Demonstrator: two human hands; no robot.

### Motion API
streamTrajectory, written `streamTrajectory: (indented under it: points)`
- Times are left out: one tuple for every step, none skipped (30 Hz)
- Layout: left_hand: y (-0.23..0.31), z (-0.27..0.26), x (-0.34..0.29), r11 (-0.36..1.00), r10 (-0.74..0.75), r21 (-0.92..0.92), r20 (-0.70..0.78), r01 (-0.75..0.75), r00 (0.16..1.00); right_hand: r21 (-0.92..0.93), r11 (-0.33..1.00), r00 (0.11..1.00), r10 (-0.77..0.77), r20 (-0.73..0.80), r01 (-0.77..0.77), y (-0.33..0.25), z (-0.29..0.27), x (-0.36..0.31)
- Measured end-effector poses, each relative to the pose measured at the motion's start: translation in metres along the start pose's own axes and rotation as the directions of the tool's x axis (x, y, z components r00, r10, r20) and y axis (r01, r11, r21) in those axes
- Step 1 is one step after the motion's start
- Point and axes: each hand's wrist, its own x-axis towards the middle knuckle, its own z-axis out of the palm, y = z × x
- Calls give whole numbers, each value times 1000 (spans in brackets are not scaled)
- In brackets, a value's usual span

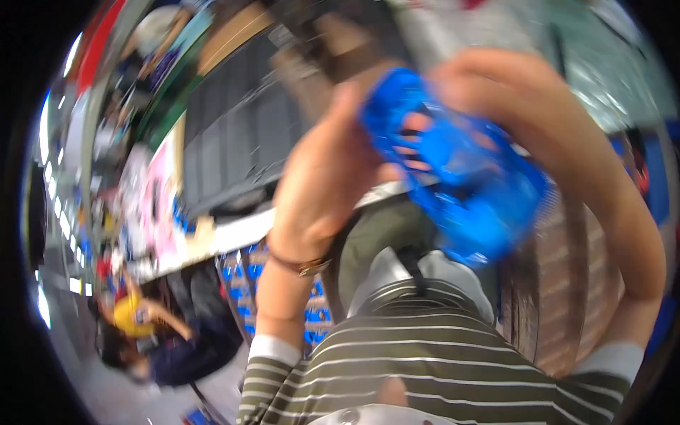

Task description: Assembling plastic toy cars by fitting shells together and using an electric screwdriver to secure them.

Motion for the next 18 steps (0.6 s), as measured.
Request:
streamTrajectory:
  points:
    - [0,-3,-11,995,17,96,20,-18,1000,138,987,997,75,33,-78,-7,6,-13]
    - [0,-3,-21,979,30,203,23,-34,999,-88,990,989,119,83,-112,-9,3,-23]
    - [-2,-5,-36,987,21,158,61,-31,998,-24,990,991,137,3,-137,-20,18,-40]
    - [-2,-8,-51,993,12,112,114,-25,993,-9,1000,998,28,-54,-28,-16,32,-53]
    - [4,-9,-75,986,33,162,71,-44,997,34,999,1000,28,-10,-28,-18,34,-59]
    - [9,-8,-97,979,44,198,48,-53,998,66,997,999,32,36,-34,-21,38,-63]
    - [16,-16,-122,954,146,262,14,-145,989,91,994,996,47,82,-54,-29,41,-64]
    - [18,-18,-153,902,273,383,-148,-199,951,97,995,994,6,108,-17,-23,38,-69]
    - [28,-28,-178,831,442,446,-166,-333,881,71,997,994,3,105,-10,-28,37,-74]
    - [30,-41,-204,663,663,609,-207,-436,719,25,998,991,-56,120,54,-24,26,-80]
    - [29,-49,-227,440,858,718,-159,-540,488,3,995,985,-97,142,98,-14,17,-82]
    - [33,-70,-256,322,929,851,-199,-415,313,-24,991,982,-128,137,132,-4,8,-88]
    - [43,-81,-273,236,957,938,-180,-254,225,-29,991,985,-125,116,129,10,2,-93]
    - [62,-100,-278,174,973,980,-156,-95,170,-46,995,993,-88,80,92,16,-4,-98]
    - [73,-131,-292,-27,988,979,-5,202,154,-26,997,997,-65,52,66,24,-8,-96]
    - [82,-167,-300,-224,969,858,148,462,196,-9,1000,1000,-30,7,30,31,-13,-100]
    - [91,-200,-305,-273,960,816,196,510,199,9,1000,999,12,-43,-11,33,-14,-106]
    - [99,-234,-298,-332,942,779,249,531,223,-56,998,980,2,-197,-13,39,-7,-110]
